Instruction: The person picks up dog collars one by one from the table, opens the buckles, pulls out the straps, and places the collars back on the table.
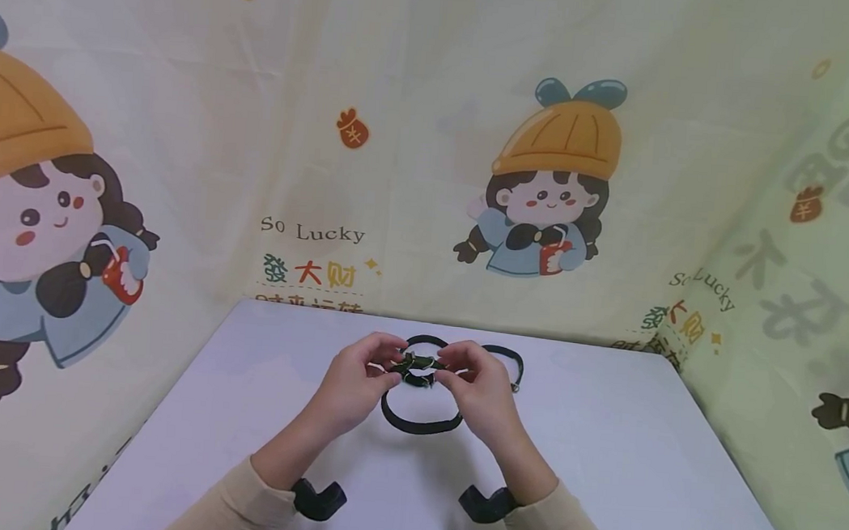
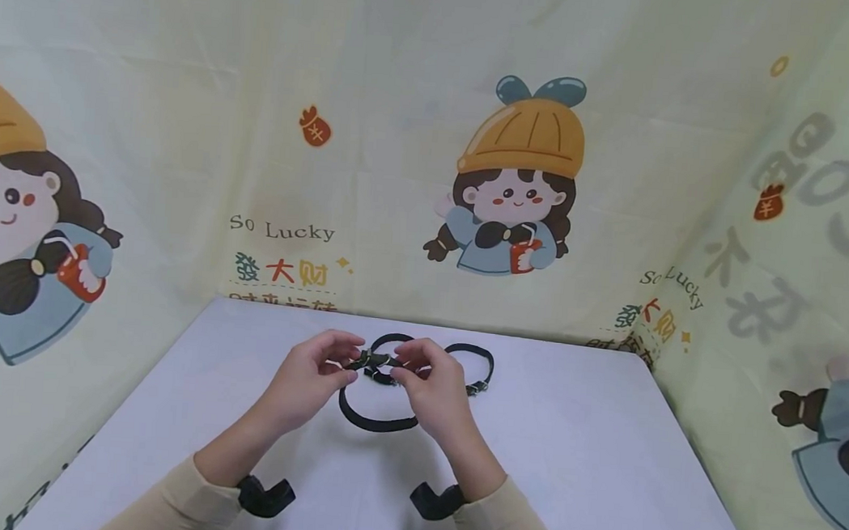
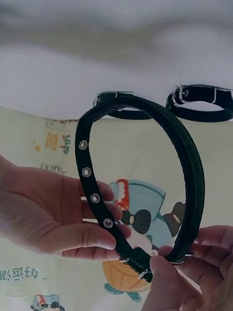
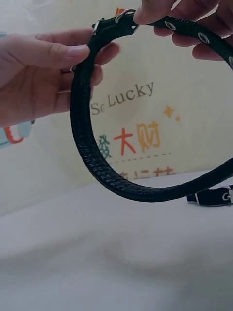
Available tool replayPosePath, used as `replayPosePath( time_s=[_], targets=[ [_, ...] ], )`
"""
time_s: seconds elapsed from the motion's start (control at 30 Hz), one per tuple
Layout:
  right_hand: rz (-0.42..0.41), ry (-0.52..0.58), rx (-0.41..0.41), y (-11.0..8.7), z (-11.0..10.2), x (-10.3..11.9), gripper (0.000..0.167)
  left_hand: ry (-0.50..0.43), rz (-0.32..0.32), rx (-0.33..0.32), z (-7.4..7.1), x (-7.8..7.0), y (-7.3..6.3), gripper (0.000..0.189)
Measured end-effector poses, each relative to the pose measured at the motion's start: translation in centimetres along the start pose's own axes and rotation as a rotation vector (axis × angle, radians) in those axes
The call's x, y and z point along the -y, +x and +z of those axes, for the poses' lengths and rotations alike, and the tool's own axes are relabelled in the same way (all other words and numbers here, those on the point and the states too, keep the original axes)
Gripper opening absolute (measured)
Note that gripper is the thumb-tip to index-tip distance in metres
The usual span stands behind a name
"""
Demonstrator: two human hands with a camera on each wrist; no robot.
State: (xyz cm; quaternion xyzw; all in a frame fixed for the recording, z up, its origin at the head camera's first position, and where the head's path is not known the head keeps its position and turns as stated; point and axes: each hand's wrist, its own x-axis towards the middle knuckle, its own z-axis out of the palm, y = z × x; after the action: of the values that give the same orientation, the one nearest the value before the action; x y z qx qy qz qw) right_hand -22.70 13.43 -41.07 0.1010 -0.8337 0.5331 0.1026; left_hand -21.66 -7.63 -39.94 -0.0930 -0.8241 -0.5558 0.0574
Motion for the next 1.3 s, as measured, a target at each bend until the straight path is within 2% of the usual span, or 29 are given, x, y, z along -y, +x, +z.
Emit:
replayPosePath(
  time_s=[0.13,0.27,0.47,0.77,1.03,1.3],
  targets=[
    [-0.025,0.018,0.0,-0.2,0.4,0.2,0.027,0.054,0.014,0.033,0.2,-0.5,-0.2,0.044],
    [-0.026,0.008,0.014,-0.4,0.7,0.4,0.028,0.085,0.02,0.034,0.4,-0.6,-0.3,0.042],
    [-0.039,-0.021,0.005,-0.5,0.4,0.3,0.028,0.136,0.037,-0.01,0.4,-0.2,-0.3,0.04],
    [-0.029,-0.054,-0.021,-0.3,-0.6,0.2,0.028,0.156,0.112,-0.102,-0.4,0.2,-0.2,0.036],
    [-0.049,-0.067,-0.027,-0.2,-1.5,-0.3,0.028,0.123,0.081,-0.156,-1.1,0.7,-0.3,0.035],
    [-0.049,-0.065,-0.087,-0.1,-2.4,-1.1,0.024,0.136,0.117,-0.182,-1.9,1.4,-0.4,0.033]
  ],
)
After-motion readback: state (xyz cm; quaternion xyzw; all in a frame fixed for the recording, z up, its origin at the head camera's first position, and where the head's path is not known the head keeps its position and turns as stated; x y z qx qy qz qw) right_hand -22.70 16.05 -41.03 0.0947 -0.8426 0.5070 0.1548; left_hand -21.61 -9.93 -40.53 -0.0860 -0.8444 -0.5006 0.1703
